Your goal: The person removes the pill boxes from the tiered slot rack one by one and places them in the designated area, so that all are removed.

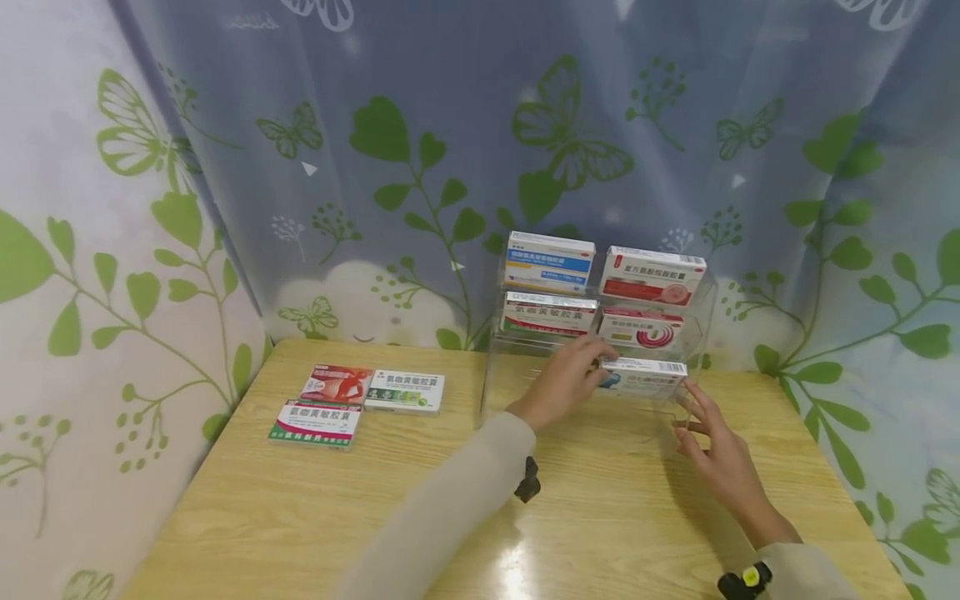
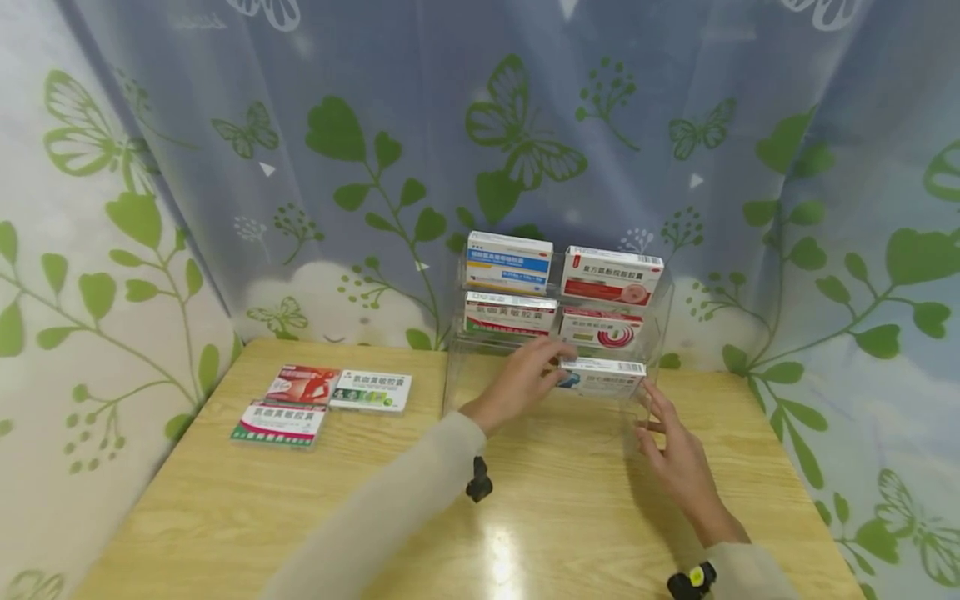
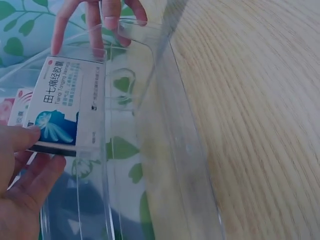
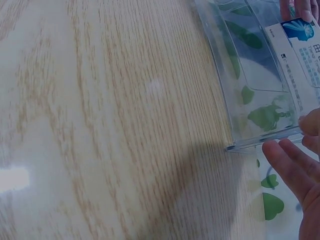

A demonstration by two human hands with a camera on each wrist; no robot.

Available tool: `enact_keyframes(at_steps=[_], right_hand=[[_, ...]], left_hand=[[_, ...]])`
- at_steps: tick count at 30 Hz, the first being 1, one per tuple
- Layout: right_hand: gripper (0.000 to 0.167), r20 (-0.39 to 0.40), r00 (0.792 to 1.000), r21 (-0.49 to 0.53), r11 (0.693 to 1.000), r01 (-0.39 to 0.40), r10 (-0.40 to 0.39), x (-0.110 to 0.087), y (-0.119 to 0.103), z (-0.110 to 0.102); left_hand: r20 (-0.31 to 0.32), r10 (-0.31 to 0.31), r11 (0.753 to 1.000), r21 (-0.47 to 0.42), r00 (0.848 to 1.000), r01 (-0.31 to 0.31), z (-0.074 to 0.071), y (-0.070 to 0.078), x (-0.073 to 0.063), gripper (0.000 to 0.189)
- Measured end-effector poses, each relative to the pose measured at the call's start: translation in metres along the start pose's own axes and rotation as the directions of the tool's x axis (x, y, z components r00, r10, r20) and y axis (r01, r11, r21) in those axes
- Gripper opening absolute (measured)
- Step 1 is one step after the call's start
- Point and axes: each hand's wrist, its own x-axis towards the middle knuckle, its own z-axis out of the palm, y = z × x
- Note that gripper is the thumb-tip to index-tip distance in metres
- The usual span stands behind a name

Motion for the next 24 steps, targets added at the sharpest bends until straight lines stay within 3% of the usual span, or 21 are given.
enact_keyframes(at_steps=[6,13,24], right_hand=[[0.087,-0.021,0.999,-0.004,1.0,0.024,-0.024,0.0,-0.001,0.003],[0.083,-0.013,1.0,-0.013,1.0,0.003,-0.003,-0.001,0.001,0.003],[0.079,-0.013,1.0,-0.033,0.999,0.019,-0.019,0.002,-0.002,0.003]], left_hand=[[-0.073,0.009,0.998,-0.061,0.997,-0.013,-0.022,-0.004,-0.005,0.028],[-0.114,-0.029,0.995,-0.095,0.993,0.018,-0.061,-0.01,-0.015,0.029],[-0.179,-0.021,0.994,-0.106,0.984,0.002,-0.124,-0.04,-0.05,0.027]])
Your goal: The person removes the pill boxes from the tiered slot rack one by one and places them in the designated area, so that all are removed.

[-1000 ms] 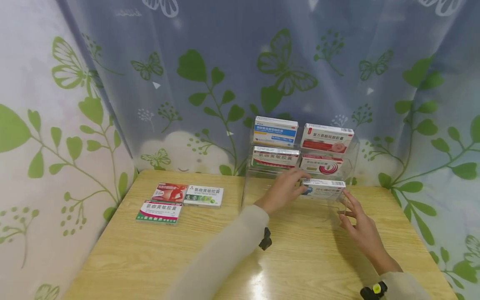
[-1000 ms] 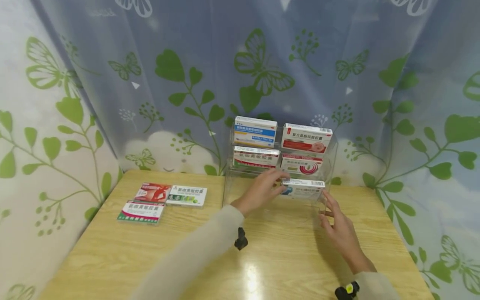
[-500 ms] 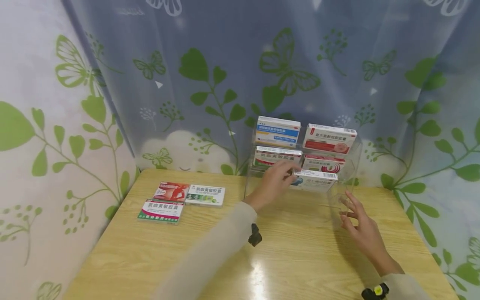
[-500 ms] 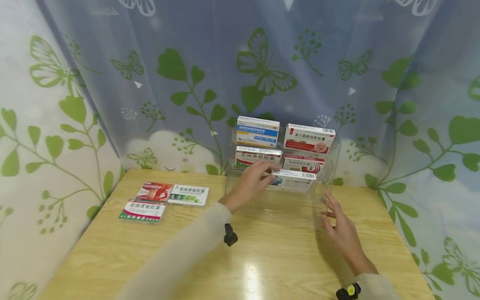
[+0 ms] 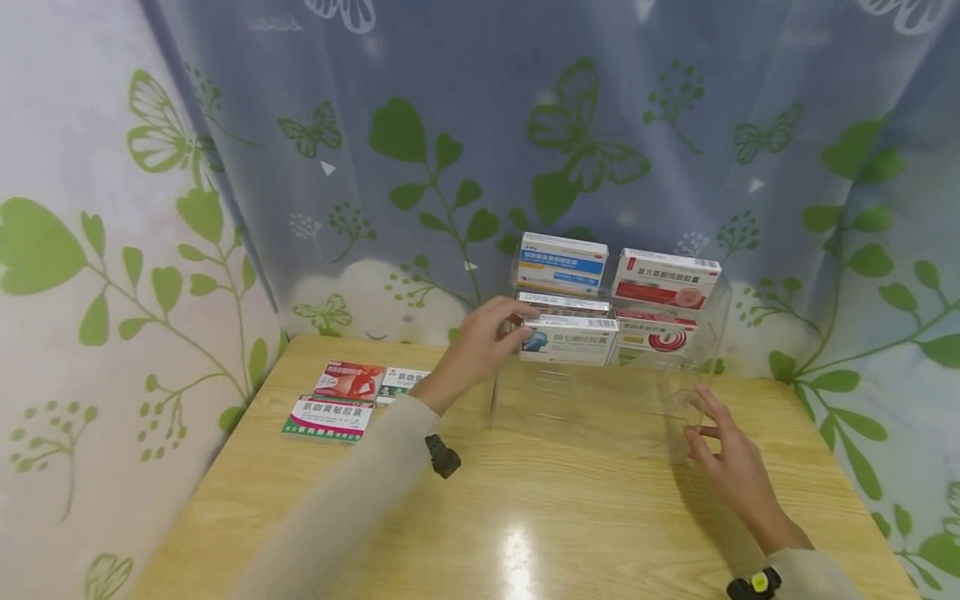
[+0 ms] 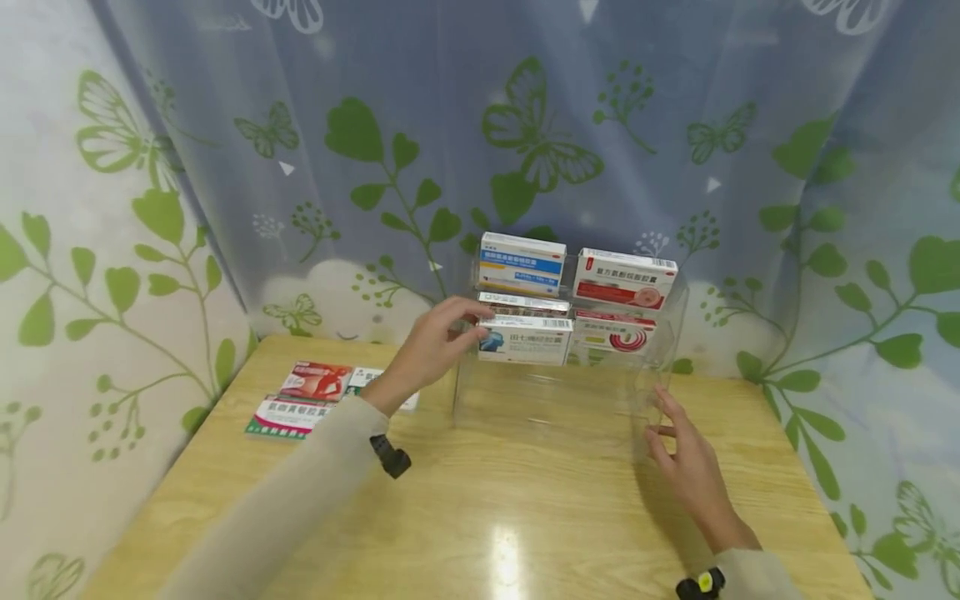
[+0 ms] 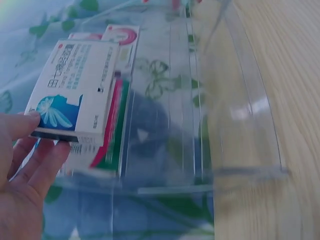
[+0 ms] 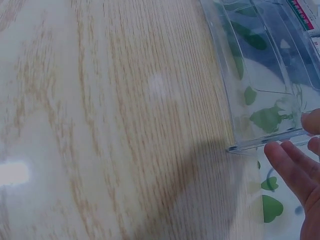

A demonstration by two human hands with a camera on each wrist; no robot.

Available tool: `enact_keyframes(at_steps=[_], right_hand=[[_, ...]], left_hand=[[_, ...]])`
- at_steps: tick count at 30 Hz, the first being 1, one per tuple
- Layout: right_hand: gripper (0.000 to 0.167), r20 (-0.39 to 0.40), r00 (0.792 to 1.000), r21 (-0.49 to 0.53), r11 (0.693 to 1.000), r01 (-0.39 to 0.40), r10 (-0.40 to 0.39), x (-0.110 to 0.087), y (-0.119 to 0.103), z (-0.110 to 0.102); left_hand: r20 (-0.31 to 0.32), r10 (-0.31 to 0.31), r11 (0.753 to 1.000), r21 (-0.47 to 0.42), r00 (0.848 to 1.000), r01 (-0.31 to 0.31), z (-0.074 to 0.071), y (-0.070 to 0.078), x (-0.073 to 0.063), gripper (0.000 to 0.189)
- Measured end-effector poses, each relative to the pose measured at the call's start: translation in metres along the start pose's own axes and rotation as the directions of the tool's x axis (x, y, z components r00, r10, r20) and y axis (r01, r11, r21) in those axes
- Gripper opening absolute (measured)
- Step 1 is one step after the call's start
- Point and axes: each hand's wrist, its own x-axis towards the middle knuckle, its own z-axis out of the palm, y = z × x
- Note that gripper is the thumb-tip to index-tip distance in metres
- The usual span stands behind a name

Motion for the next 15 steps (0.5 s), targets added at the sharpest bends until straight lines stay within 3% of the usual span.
enact_keyframes(at_steps=[9,15], right_hand=[[0.077,0.005,1.0,-0.083,0.996,0.018,-0.018,0.004,0.0,-0.002],[0.079,0.007,1.0,-0.11,0.994,0.017,-0.016,0.004,0.0,-0.003]], left_hand=[[-0.023,-0.057,0.998,-0.01,0.998,0.057,-0.049,-0.032,-0.04,0.026],[-0.017,-0.127,0.992,0.008,0.992,0.127,-0.076,-0.061,-0.072,0.026]])
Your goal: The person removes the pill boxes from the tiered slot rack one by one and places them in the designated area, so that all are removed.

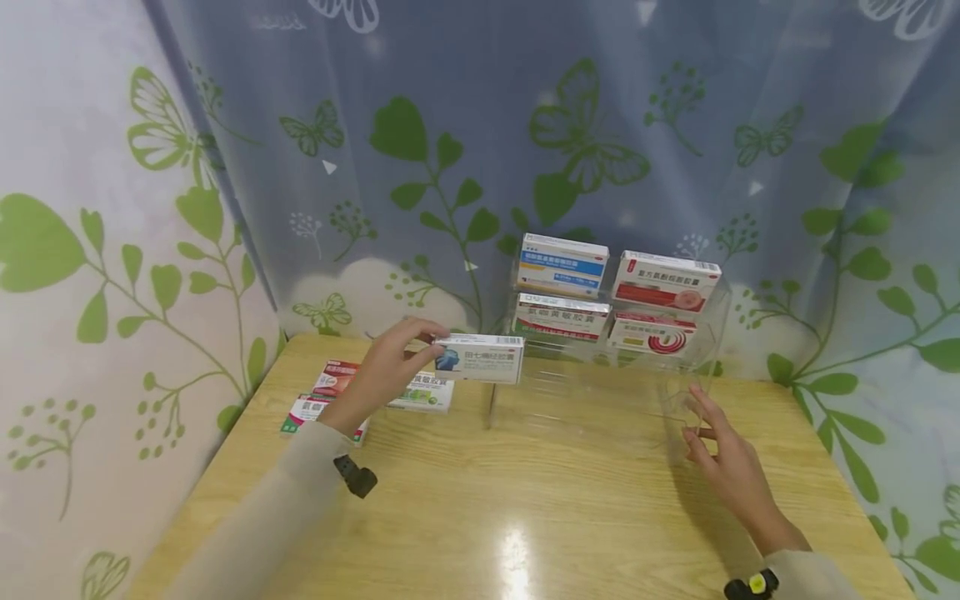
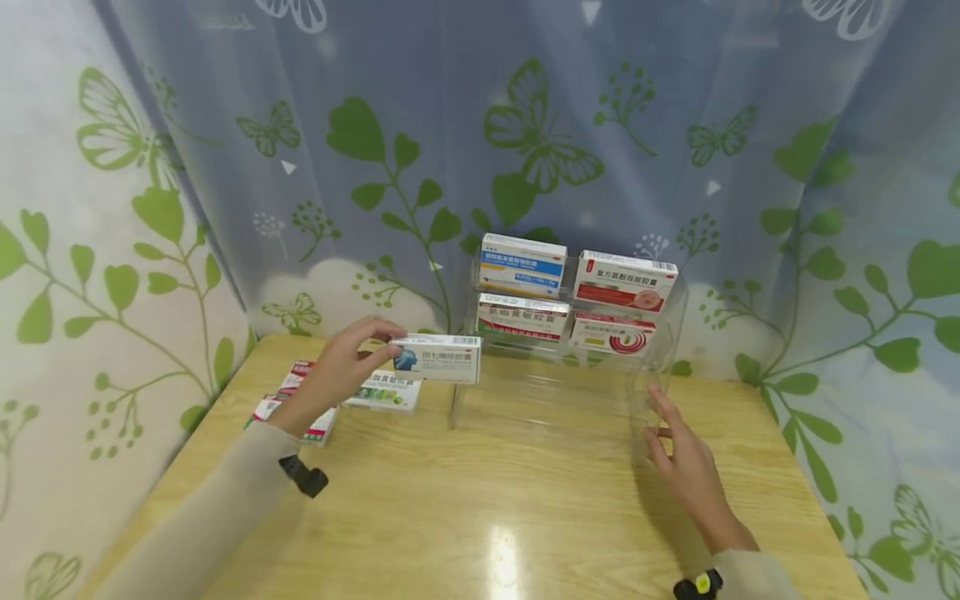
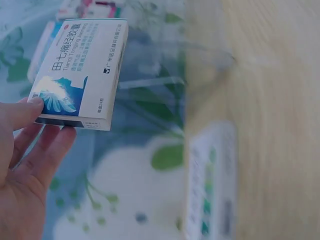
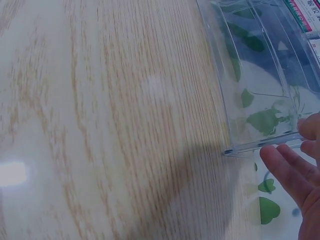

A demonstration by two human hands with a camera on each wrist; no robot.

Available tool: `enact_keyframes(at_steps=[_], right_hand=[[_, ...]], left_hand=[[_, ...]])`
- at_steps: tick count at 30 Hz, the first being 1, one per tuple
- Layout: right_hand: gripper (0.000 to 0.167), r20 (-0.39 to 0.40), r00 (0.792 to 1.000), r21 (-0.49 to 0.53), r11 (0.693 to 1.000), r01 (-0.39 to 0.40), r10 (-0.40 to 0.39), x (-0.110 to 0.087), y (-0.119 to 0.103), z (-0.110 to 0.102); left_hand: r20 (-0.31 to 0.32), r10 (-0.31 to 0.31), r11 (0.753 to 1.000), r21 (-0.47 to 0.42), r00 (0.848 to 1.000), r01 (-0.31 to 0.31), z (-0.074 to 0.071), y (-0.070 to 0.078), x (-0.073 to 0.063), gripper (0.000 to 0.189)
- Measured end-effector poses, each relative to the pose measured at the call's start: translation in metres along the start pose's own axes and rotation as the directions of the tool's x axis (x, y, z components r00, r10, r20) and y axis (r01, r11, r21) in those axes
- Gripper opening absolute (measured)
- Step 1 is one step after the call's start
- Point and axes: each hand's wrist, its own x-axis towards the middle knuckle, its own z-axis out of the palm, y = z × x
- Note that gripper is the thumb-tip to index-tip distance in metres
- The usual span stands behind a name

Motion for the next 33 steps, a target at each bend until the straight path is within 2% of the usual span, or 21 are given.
enact_keyframes(at_steps=[8,13,17,22,27,33], right_hand=[[0.077,0.012,1.0,0.002,1.0,-0.008,0.008,-0.002,-0.001,0.001],[0.078,0.033,0.999,0.012,1.0,-0.028,0.028,-0.004,-0.002,0.0],[0.079,0.035,0.999,0.016,0.999,-0.03,0.029,-0.005,-0.003,0.0],[0.078,0.027,0.999,0.011,1.0,-0.027,0.027,-0.005,-0.003,0.001],[0.078,0.025,0.999,0.006,1.0,-0.03,0.03,-0.004,-0.005,0.0],[0.079,0.027,0.999,0.011,0.999,-0.037,0.037,-0.002,-0.006,0.0]], left_hand=[[0.037,-0.117,0.992,0.054,0.992,0.115,-0.025,-0.039,-0.04,0.029],[0.068,-0.154,0.983,0.109,0.986,0.146,-0.029,-0.062,-0.059,0.026],[0.099,-0.201,0.971,0.149,0.975,0.185,-0.028,-0.079,-0.071,0.024],[0.13,-0.242,0.964,0.15,0.962,0.222,-0.03,-0.091,-0.077,0.022],[0.174,-0.235,0.969,0.119,0.956,0.216,-0.034,-0.097,-0.077,0.024],[0.201,-0.216,0.969,0.168,0.956,0.183,-0.034,-0.106,-0.078,0.024]])
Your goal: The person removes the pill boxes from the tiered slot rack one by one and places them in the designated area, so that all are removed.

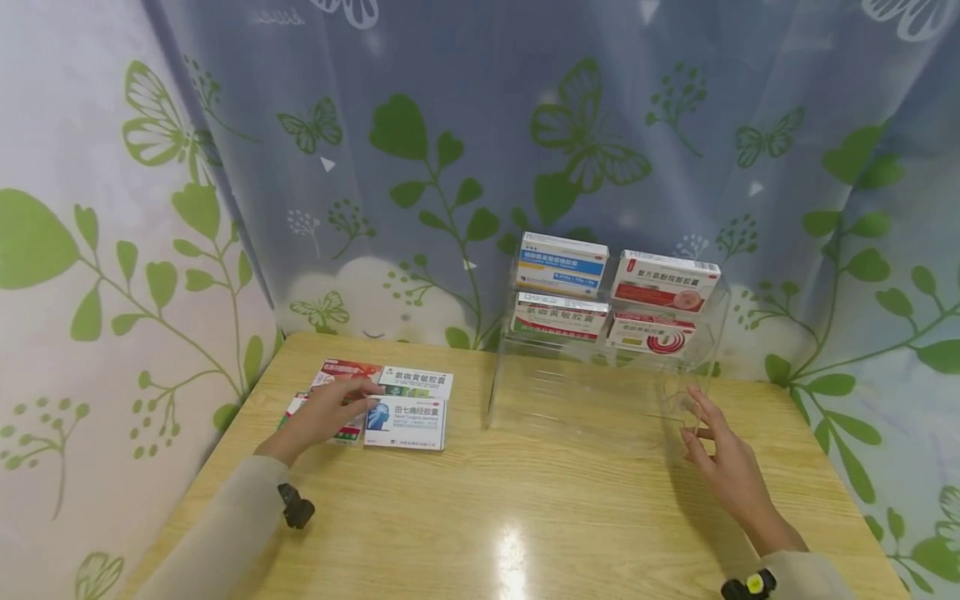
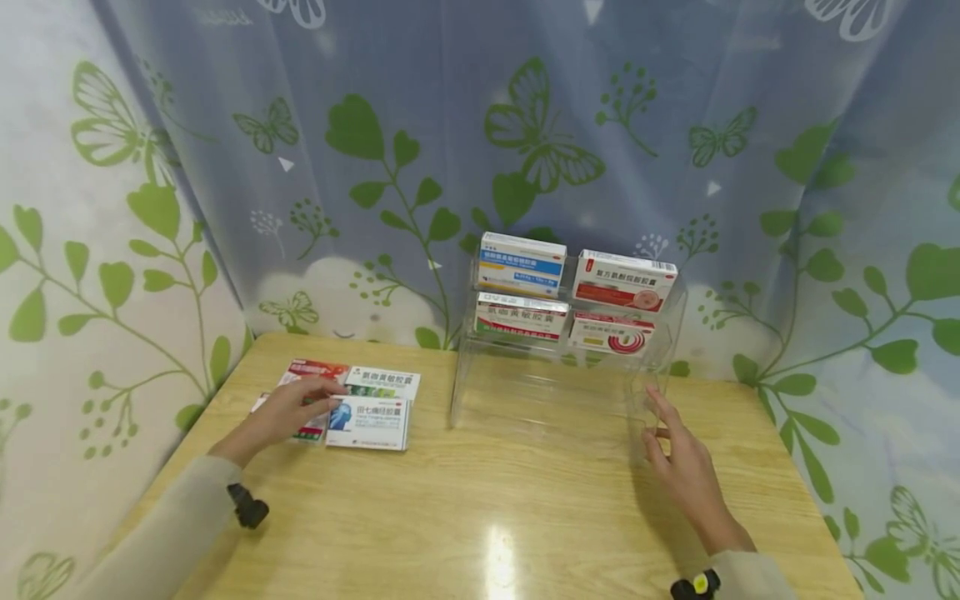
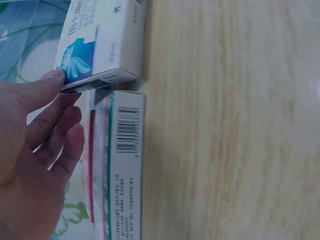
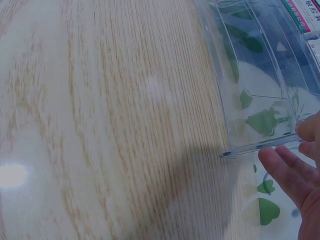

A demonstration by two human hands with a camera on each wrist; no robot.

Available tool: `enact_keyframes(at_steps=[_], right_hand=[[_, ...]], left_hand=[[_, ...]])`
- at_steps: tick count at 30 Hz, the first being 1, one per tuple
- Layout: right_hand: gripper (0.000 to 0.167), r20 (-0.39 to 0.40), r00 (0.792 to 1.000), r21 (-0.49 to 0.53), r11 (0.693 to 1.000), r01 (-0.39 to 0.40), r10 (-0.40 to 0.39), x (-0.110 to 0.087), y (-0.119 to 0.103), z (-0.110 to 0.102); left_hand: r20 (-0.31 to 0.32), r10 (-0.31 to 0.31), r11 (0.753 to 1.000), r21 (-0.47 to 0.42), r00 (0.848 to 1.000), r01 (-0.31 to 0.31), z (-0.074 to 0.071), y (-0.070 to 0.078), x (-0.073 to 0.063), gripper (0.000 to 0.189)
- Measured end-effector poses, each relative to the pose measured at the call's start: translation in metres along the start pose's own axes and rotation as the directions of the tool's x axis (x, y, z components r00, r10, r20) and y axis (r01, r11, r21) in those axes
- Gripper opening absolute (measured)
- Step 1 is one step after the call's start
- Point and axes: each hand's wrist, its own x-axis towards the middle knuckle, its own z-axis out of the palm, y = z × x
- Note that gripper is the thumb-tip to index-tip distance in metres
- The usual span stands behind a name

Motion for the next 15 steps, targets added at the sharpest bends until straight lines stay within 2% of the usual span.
enact_keyframes(at_steps=[2,6,15], right_hand=[[0.079,0.0,1.0,0.005,1.0,0.003,-0.003,0.0,0.0,0.0],[0.079,0.0,1.0,0.003,1.0,0.004,-0.004,0.0,0.0,0.0],[0.075,-0.003,1.0,-0.013,1.0,-0.006,0.006,0.0,0.001,0.0]], left_hand=[[-0.004,-0.013,1.0,0.021,1.0,0.013,0.002,-0.003,0.0,0.025],[-0.023,0.001,0.999,0.052,1.0,0.0,0.007,-0.007,0.001,0.028],[-0.04,0.085,0.986,0.145,0.996,-0.078,0.012,-0.017,-0.008,0.038]])
